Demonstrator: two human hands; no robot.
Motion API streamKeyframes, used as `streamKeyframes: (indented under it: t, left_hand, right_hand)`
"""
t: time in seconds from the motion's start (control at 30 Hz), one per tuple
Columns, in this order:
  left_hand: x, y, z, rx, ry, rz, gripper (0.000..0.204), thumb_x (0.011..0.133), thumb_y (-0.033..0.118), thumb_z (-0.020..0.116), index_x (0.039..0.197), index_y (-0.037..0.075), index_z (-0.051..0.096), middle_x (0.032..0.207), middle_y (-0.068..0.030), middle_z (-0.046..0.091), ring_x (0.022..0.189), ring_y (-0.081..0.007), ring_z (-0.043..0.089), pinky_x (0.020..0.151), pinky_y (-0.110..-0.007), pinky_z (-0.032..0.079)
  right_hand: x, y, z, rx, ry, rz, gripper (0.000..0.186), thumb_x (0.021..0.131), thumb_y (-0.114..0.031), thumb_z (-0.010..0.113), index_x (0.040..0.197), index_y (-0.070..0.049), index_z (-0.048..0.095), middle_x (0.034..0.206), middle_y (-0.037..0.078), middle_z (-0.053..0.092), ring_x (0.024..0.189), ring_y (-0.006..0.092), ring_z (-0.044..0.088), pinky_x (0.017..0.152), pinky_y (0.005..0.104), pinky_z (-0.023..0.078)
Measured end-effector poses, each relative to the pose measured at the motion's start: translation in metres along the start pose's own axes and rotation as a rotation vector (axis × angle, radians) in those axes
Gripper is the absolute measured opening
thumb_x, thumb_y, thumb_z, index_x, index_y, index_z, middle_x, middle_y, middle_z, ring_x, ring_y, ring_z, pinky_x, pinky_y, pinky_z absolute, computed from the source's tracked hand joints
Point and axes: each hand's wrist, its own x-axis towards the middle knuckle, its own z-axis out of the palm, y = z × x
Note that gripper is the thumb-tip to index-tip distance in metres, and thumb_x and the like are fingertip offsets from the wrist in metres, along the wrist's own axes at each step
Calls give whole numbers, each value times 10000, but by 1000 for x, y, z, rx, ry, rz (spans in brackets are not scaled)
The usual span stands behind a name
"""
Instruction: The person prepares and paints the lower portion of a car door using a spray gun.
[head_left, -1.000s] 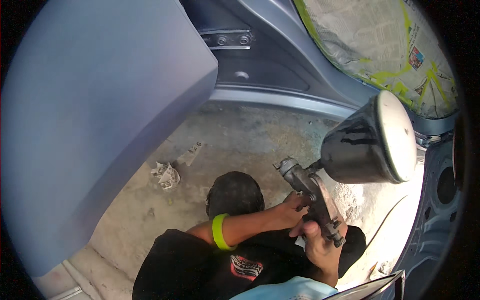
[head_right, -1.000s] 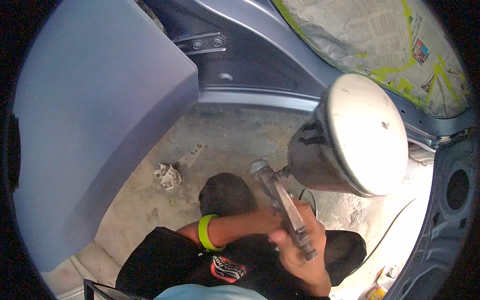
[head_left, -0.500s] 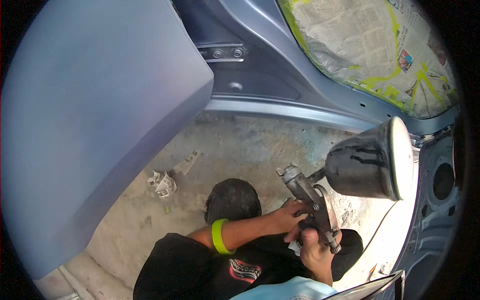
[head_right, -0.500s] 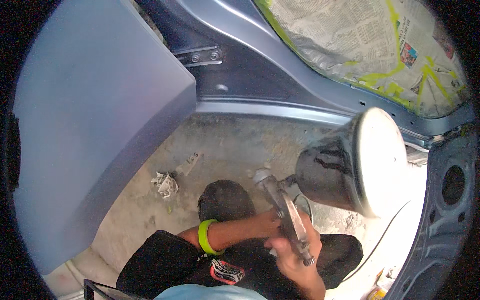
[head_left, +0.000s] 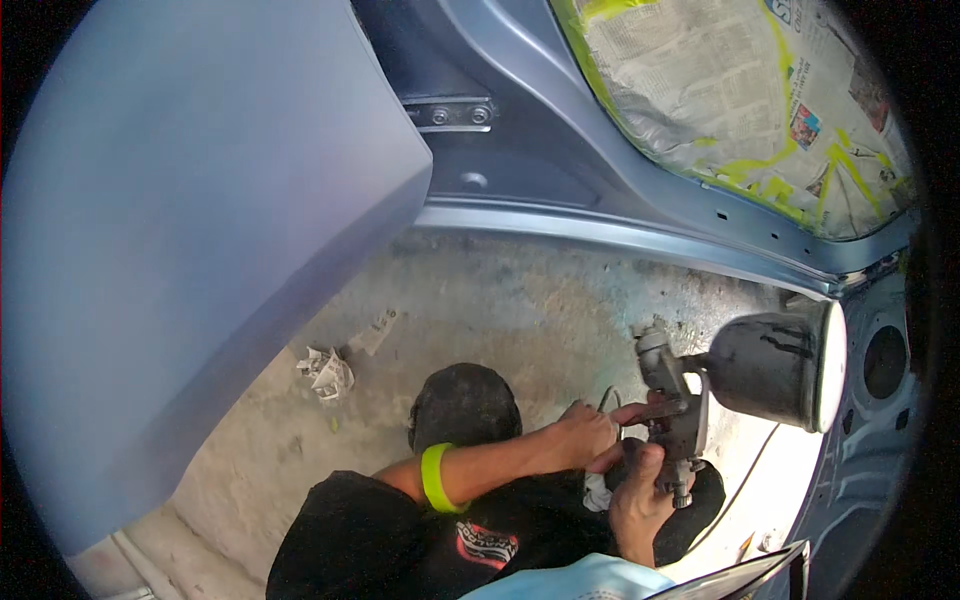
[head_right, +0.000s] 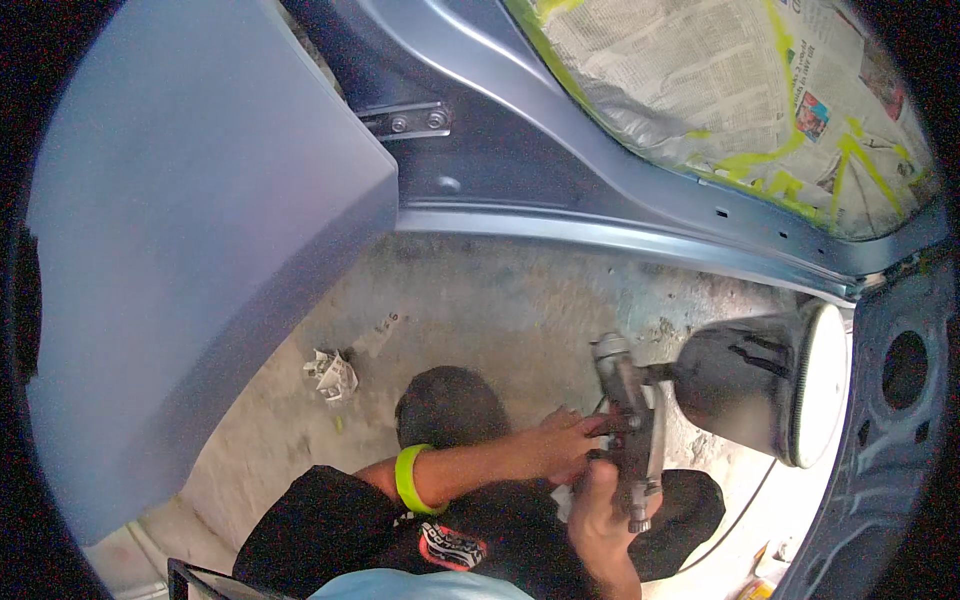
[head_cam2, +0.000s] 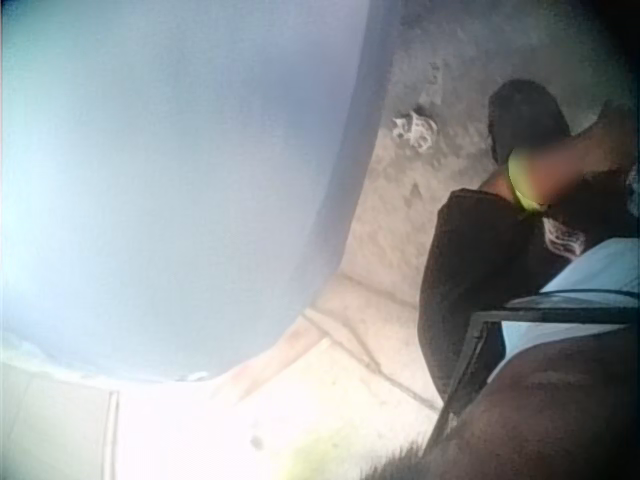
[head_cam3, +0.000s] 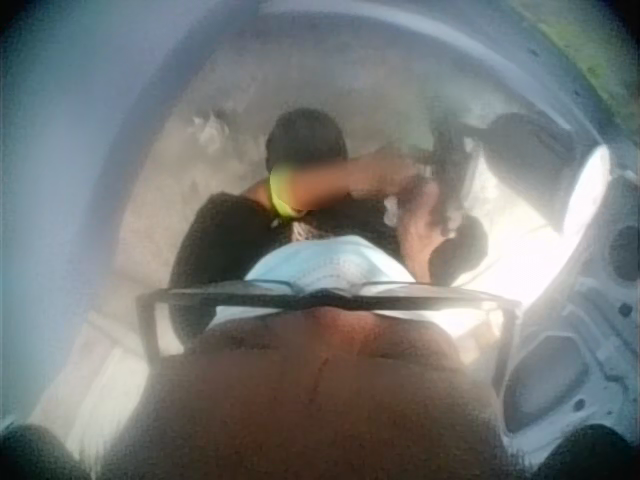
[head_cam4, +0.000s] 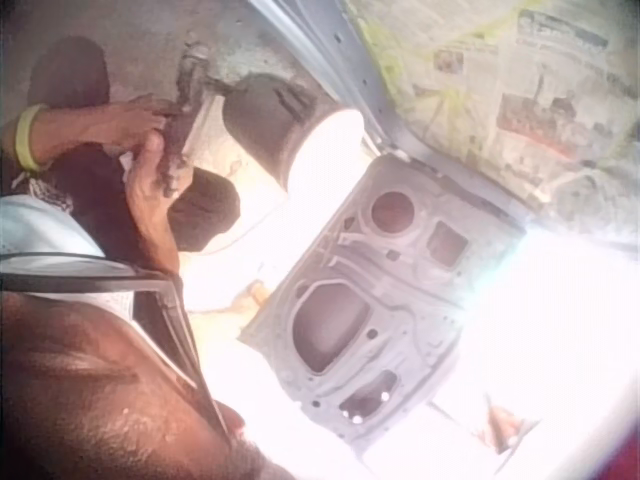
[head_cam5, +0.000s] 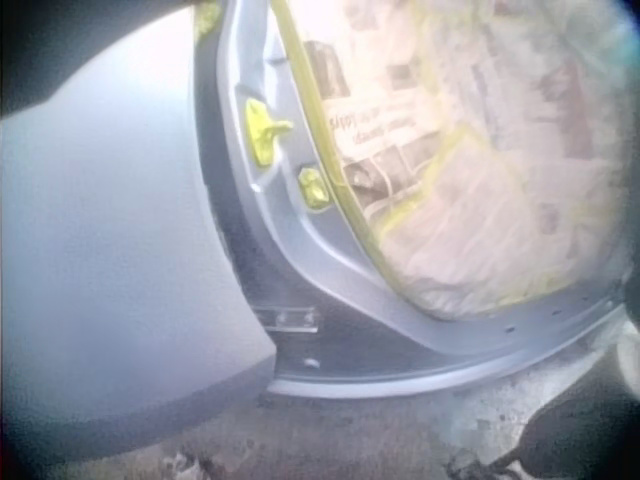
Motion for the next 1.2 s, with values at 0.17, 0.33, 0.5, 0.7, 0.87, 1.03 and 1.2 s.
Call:
streamKeyframes:
  t: [0.17, 0.33, 0.5, 0.7, 0.87, 1.03, 1.2]
  left_hand:
    - [-22, -13, 26, -599, 497, 322, 519, 839, 228, 665, 1338, 130, 560, 1272, -156, 581, 784, -312, 669, 657, -418, 519]
    - [-5, -18, 33, -1265, 187, -13, 447, 972, 333, 583, 1357, 108, 547, 637, -35, 606, 525, -143, 602, 500, -302, 478]
    - [-2, -17, 48, -562, 741, 470, 557, 948, 314, 604, 1444, 85, 491, 719, -58, 658, 488, -166, 585, 472, -303, 455]
    - [-6, -27, 43, 4, 945, 534, 642, 880, 274, 638, 1476, 107, 468, 961, -97, 719, 780, -338, 680, 736, -443, 535]
    - [6, -7, 12, -87, 485, 161, 443, 866, 219, 632, 1281, 66, 632, 966, -134, 724, 847, -376, 700, 742, -472, 535]
    - [20, -18, 47, 327, 177, 189, 190, 857, 180, 594, 887, 10, 673, 893, -178, 691, 837, -343, 688, 735, -465, 513]
    - [19, 1, 28, 353, 87, 190, 140, 855, 207, 588, 862, 90, 665, 774, -61, 635, 766, -251, 651, 666, -383, 479]
  right_hand:
    - [-2, 16, -2, -66, -230, -94, 763, 928, -581, 627, 1261, 91, 487, 1048, 215, 665, 564, 188, 635, 500, 283, 496]
    - [4, 4, 7, -24, -280, -95, 779, 912, -625, 619, 1173, 102, 523, 1044, 211, 665, 575, 194, 640, 510, 288, 502]
    - [-4, 28, -7, -66, -107, -96, 695, 901, -595, 659, 1114, 66, 618, 903, 116, 687, 807, 207, 669, 699, 324, 523]
    - [7, 24, -4, -99, -165, -142, 757, 918, -645, 578, 1169, 70, 565, 1014, 170, 654, 741, 211, 647, 639, 318, 495]
    - [9, 26, -23, -62, -15, -97, 723, 978, -604, 506, 1250, 66, 490, 978, 186, 614, 531, 213, 604, 472, 298, 488]
    - [7, 16, -36, -70, 418, 54, 639, 1028, -512, 485, 1314, 60, 476, 992, 166, 626, 481, 178, 573, 433, 264, 459]
    - [12, 12, -43, -28, 357, 98, 633, 1030, -504, 488, 1318, 59, 467, 997, 168, 643, 474, 172, 566, 429, 265, 452]
